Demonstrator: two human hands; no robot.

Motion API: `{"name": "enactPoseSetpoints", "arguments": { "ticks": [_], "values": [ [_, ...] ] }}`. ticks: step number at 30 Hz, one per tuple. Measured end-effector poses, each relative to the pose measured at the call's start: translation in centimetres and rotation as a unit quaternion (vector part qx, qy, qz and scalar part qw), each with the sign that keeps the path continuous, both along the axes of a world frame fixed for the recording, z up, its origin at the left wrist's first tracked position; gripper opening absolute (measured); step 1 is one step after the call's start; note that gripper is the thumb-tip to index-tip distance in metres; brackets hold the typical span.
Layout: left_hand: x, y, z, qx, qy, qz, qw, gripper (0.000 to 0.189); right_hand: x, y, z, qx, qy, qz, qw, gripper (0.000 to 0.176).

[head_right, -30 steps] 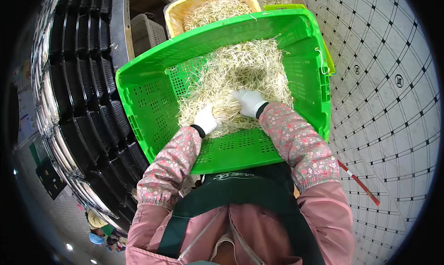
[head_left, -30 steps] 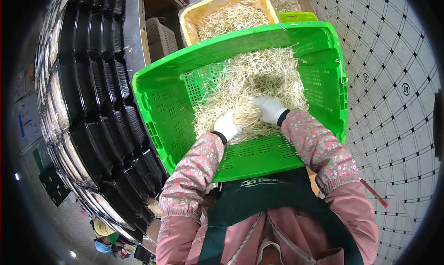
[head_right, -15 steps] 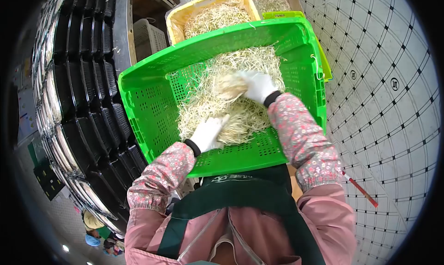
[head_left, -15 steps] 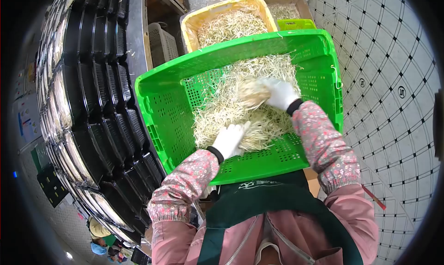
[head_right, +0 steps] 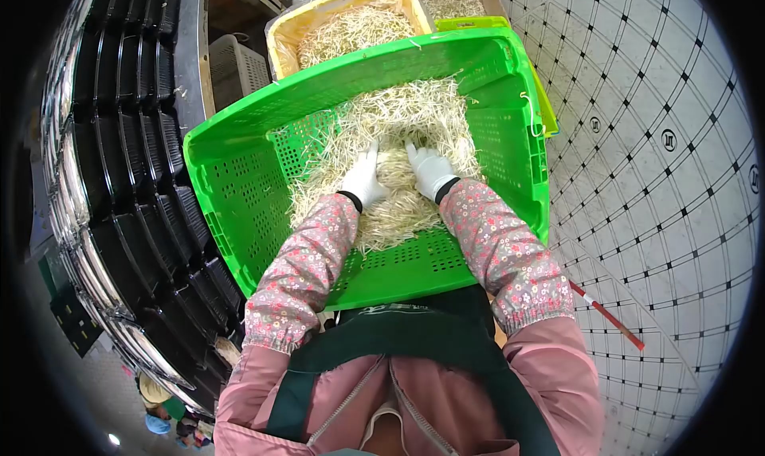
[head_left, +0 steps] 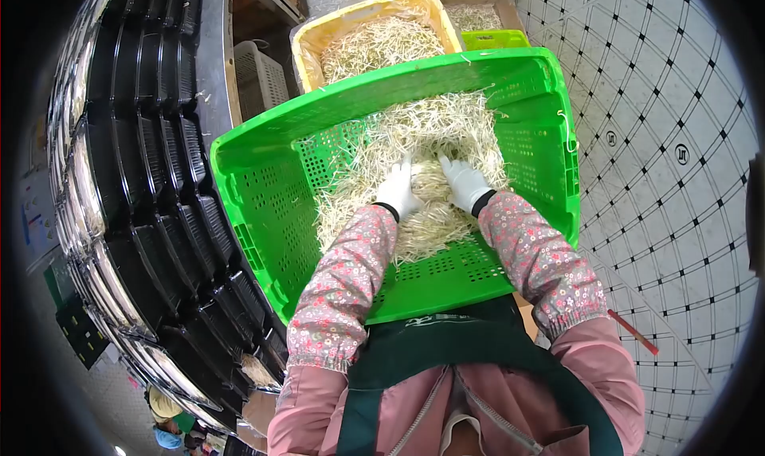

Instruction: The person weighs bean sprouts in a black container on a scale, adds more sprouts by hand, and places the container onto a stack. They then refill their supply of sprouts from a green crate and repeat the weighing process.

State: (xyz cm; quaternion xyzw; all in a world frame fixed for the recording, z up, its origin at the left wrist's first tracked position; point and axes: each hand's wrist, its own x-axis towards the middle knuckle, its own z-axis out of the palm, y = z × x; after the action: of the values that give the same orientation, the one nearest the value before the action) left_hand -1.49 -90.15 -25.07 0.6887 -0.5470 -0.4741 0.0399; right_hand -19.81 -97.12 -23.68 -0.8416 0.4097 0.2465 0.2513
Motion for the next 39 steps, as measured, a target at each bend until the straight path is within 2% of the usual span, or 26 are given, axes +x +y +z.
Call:
{"name": "enactPoseSetpoints", "arguments": {
  "ticks": [1,2,3,4,6,7,9,10,11,13,14,15,16,17,18,19,21,22,25,26,29,30,31,33,35,39],
  "values": [
    [-0.3,-0.3,0.5,0.051,0.001,0.03,0.998,0.097,-0.4,0.1,-0.6,0.017,-0.016,0.002,1.0,0.075],
    [-0.5,0.2,-0.5,0.008,-0.038,0.008,0.999,0.067,-0.9,-0.2,-1.1,0.033,-0.032,0.004,0.999,0.066],
    [-0.4,0.3,-0.1,0.024,-0.042,0.005,0.999,0.063,-1.5,-0.5,-1.6,0.048,-0.047,0.006,0.998,0.058],
    [-0.4,0.3,0.7,0.041,-0.045,0.003,0.998,0.058,-2.1,-0.7,-1.8,0.014,-0.107,0.005,0.994,0.037],
    [-0.1,0.8,2.3,0.052,-0.05,-0.018,0.997,0.049,-3.3,-2.6,-2.1,0.008,-0.138,-0.009,0.99,0.03],
    [0.5,1.6,2.3,0.048,-0.063,-0.021,0.997,0.048,-3.1,-3.7,-1.3,0.006,-0.155,-0.014,0.988,0.027],
    [1.8,3.5,1.2,0.036,-0.091,-0.028,0.995,0.047,-3.1,-6.3,1.8,-0.02,-0.152,-0.143,0.978,0.02],
    [2.3,4.3,1.4,0.006,-0.071,-0.004,0.997,0.047,-3.3,-7.5,2.2,-0.027,-0.195,-0.124,0.973,0.02],
    [2.1,5.1,1.4,-0.005,-0.079,-0.015,0.997,0.048,-2.8,-8.1,2.0,-0.082,-0.181,-0.117,0.973,0.018],
    [1.5,5.2,3.2,-0.03,-0.097,-0.033,0.994,0.048,-0.2,-7.7,3.4,-0.083,-0.209,-0.127,0.966,0.016],
    [1.1,5.8,1.5,-0.017,-0.086,-0.051,0.995,0.071,0.6,-6.7,2.3,-0.05,-0.263,-0.11,0.957,0.018],
    [0.7,5.7,2.4,-0.026,-0.086,-0.041,0.995,0.081,1.3,-5.4,1.2,-0.016,-0.315,-0.092,0.944,0.021],
    [0.3,5.5,3.9,-0.034,-0.086,-0.032,0.995,0.091,3.2,-4.7,1.6,0.061,-0.149,-0.022,0.987,0.046],
    [0.2,5.5,4.8,-0.042,-0.086,-0.022,0.995,0.101,3.2,-3.2,1.1,0.093,-0.096,0.047,0.99,0.08],
    [0.9,6.2,4.1,0.006,-0.056,-0.011,0.998,0.122,3.0,-2.8,0.5,0.115,-0.067,0.088,0.987,0.088],
    [1.9,7.4,2.2,0.018,0.012,0.045,0.999,0.121,2.9,-2.6,0.1,0.136,-0.039,0.129,0.981,0.096],
    [3.7,9.6,-1.5,0.039,0.148,0.159,0.975,0.118,4.4,-4.5,1.0,0.182,-0.014,0.128,0.975,0.097],
    [4.2,8.9,0.4,0.101,0.194,0.179,0.959,0.098,4.4,-5.1,-0.1,0.168,-0.056,0.117,0.977,0.089],
    [4.1,9.9,-1.0,0.001,0.311,0.151,0.938,0.074,6.4,-5.9,-1.6,0.12,-0.128,0.04,0.984,0.077],
    [3.6,10.1,-1.3,0.037,0.277,0.164,0.946,0.066,7.3,-5.2,-1.8,0.098,-0.15,0.013,0.984,0.084],
    [4.1,11.9,-2.5,0.002,0.331,0.21,0.92,0.066,9.1,-2.3,0.2,0.17,-0.057,0.052,0.982,0.101],
    [4.8,11.7,0.9,0.013,0.3,0.241,0.923,0.066,9.3,-1.4,1.5,0.181,-0.027,0.097,0.978,0.116],
    [5.3,12.8,0.2,-0.056,0.275,0.254,0.926,0.064,9.5,-0.2,3.4,0.159,0.009,0.139,0.977,0.118],
    [6.7,12.4,7.8,-0.069,0.245,0.265,0.93,0.063,7.9,2.7,4.5,0.122,-0.035,0.171,0.977,0.12],
    [6.5,14.1,10.9,-0.12,0.327,0.349,0.87,0.057,8.0,5.5,6.9,0.052,0.016,0.2,0.978,0.13],
    [6.2,17.6,16.5,-0.101,0.339,0.398,0.846,0.049,7.5,7.7,5.2,-0.018,-0.019,0.157,0.987,0.13]
  ]
}}
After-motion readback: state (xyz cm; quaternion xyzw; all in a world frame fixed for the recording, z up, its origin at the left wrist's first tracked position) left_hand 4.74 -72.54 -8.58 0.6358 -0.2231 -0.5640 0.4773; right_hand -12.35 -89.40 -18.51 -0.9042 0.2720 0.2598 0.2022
